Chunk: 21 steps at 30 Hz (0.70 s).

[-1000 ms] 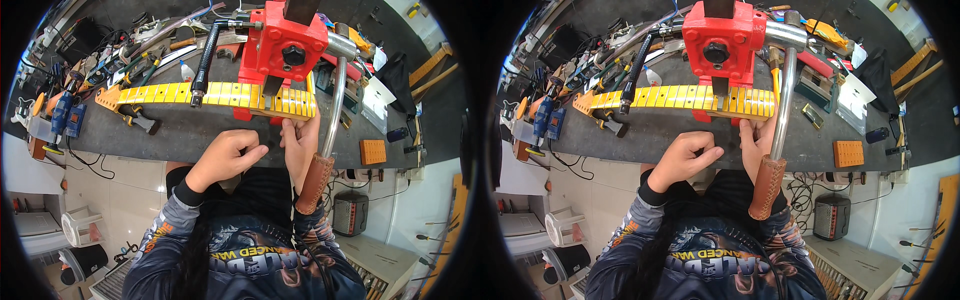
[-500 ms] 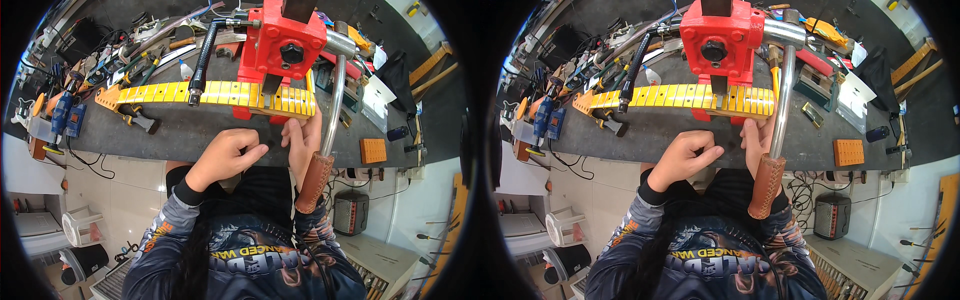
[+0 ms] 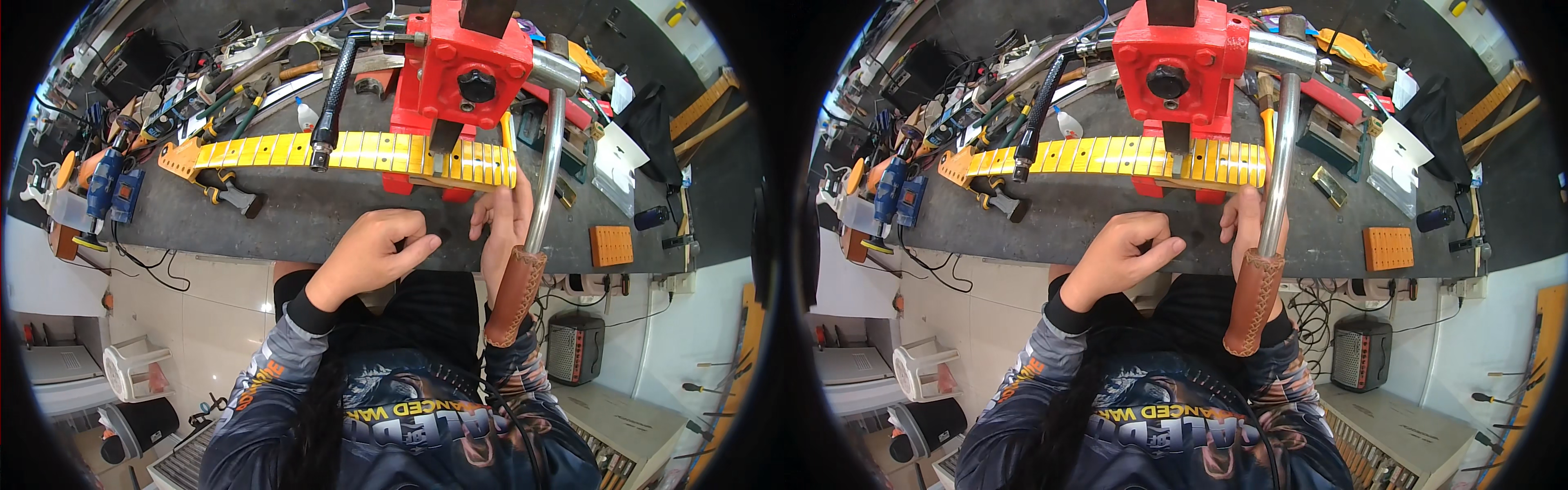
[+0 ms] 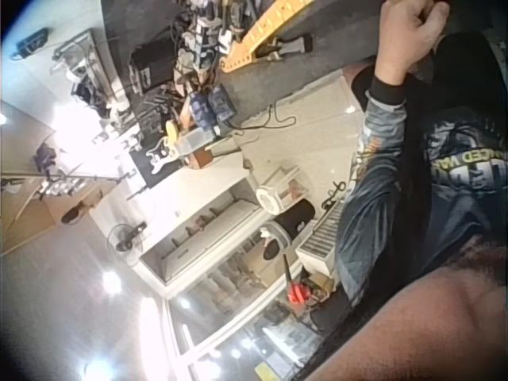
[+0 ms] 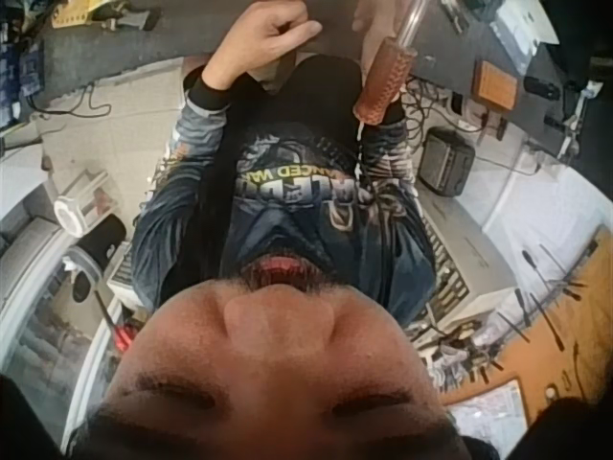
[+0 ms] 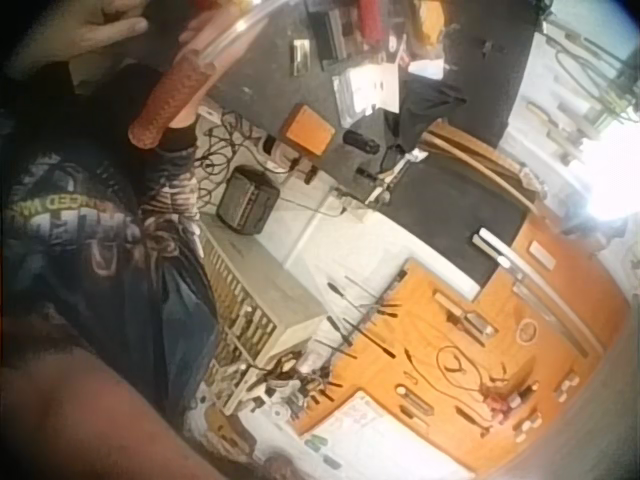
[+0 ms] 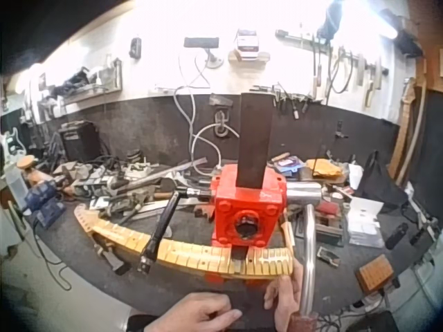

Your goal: The person presses metal frets into a guitar neck using a red arbor press and applies liquid glue from a bottle into the fret slots. They repeat this process along the length of the neck and finish by inspecting the alignment.

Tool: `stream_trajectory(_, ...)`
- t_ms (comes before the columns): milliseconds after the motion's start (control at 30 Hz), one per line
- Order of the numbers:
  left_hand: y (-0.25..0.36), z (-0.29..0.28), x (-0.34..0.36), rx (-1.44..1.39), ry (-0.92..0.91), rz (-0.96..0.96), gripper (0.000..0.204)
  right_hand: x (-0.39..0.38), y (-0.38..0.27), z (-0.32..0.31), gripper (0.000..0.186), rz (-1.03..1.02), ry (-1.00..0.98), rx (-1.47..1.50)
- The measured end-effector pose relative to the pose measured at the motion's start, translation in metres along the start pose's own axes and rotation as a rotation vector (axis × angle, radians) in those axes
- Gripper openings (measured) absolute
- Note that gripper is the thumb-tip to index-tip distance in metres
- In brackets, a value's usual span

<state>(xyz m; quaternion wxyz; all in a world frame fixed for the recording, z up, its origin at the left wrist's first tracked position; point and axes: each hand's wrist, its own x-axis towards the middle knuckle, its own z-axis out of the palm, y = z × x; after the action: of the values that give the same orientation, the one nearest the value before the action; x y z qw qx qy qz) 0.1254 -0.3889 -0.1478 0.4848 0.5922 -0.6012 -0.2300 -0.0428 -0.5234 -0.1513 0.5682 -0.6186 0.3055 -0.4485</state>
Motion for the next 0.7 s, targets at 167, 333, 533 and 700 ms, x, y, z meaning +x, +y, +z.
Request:
stream_trajectory(167,-0.0014,0.0018,-0.0005,-0.003,0.012,0.019,0.039,-0.0006,-0.0043,0.0030,0.053,-0.017,-0.013,0.006)
stream_trajectory(333,-0.0013,0.0016,-0.0005,0.014,0.011,0.018,0.039,-0.0010,-0.0030,0.0054,0.052,-0.013,-0.005,-0.005)
stream_trajectory(533,0.0001,0.0012,-0.0014,0.013,0.016,0.011,0.039,0.0000,0.0006,0.0024,0.051,0.013,0.009,-0.006)
stream_trajectory(700,-0.0005,0.0014,-0.0006,0.017,0.013,0.018,0.039,-0.0008,-0.0032,0.0055,0.052,0.008,0.016,-0.018)
